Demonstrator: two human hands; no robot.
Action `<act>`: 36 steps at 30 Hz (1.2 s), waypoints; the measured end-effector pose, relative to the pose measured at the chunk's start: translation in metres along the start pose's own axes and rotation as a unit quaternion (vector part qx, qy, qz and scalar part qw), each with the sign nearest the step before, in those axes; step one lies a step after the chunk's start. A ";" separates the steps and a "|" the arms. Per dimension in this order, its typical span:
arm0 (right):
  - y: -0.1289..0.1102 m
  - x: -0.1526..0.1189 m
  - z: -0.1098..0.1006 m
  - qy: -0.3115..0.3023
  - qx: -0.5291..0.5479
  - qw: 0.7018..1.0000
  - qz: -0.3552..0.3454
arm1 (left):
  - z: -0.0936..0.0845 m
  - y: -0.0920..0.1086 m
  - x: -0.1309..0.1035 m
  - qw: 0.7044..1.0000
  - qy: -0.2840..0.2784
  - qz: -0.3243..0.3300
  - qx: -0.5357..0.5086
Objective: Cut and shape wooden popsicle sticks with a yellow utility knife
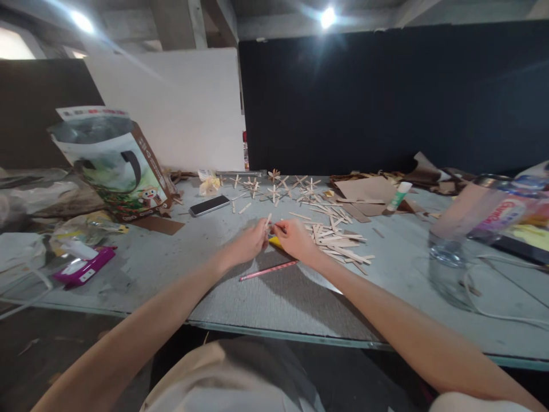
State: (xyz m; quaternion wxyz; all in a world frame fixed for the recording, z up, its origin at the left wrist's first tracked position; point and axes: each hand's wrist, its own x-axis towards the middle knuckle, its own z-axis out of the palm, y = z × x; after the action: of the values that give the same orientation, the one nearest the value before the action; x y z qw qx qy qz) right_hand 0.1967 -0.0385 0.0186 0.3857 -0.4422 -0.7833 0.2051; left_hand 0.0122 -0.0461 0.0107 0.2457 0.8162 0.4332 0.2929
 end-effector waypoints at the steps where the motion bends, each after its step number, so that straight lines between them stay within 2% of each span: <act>1: -0.001 -0.001 0.002 0.008 -0.001 1.000 0.005 | 0.003 -0.001 0.002 1.000 0.011 0.003 -0.018; 5: -0.008 -0.007 0.011 0.052 0.001 0.999 0.001 | 0.010 -0.007 0.008 0.996 0.041 0.014 -0.084; 8: -0.011 -0.006 0.009 0.044 -0.003 0.999 -0.004 | 0.003 -0.006 0.004 0.999 0.031 0.004 -0.031; 10: -0.010 -0.003 0.004 0.024 -0.004 1.000 -0.001 | -0.003 -0.002 -0.001 1.000 0.003 -0.009 0.012; 12: -0.010 -0.002 0.001 0.011 -0.005 1.000 -0.001 | -0.005 0.001 -0.004 1.000 -0.004 0.000 0.020; 14: -0.012 -0.004 0.001 0.016 -0.003 1.000 0.000 | -0.003 0.002 -0.002 1.000 0.001 0.010 -0.006; 18: -0.018 -0.012 0.007 0.062 0.003 0.998 0.000 | 0.005 0.000 0.005 0.997 0.044 0.007 -0.069; 20: -0.021 -0.013 0.008 0.070 -0.002 0.997 -0.009 | 0.004 0.000 0.005 0.998 0.032 0.014 -0.061; 25: -0.018 -0.006 -0.001 0.030 -0.010 0.999 -0.008 | -0.007 0.004 -0.002 1.000 0.010 0.008 -0.008; 28: -0.020 -0.007 -0.003 0.020 -0.011 1.000 -0.006 | -0.016 -0.001 -0.001 1.000 0.015 0.012 -0.003; 30: -0.024 -0.012 0.000 0.014 -0.012 1.000 0.000 | -0.024 -0.010 0.004 0.999 0.045 -0.004 -0.011; 33: -0.028 -0.017 0.003 0.003 -0.015 1.000 -0.007 | -0.035 -0.026 0.013 0.982 0.146 -0.078 -0.095; 36: -0.022 -0.014 0.002 -0.010 -0.078 0.997 -0.017 | -0.038 -0.033 0.021 0.955 0.173 -0.110 -0.215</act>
State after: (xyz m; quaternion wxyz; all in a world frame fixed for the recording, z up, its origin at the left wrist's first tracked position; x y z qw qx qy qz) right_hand 0.1880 -0.0615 0.0265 0.3460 -0.4553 -0.8082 0.1406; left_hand -0.0232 -0.0062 0.0209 0.3673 0.6280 0.4825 0.4876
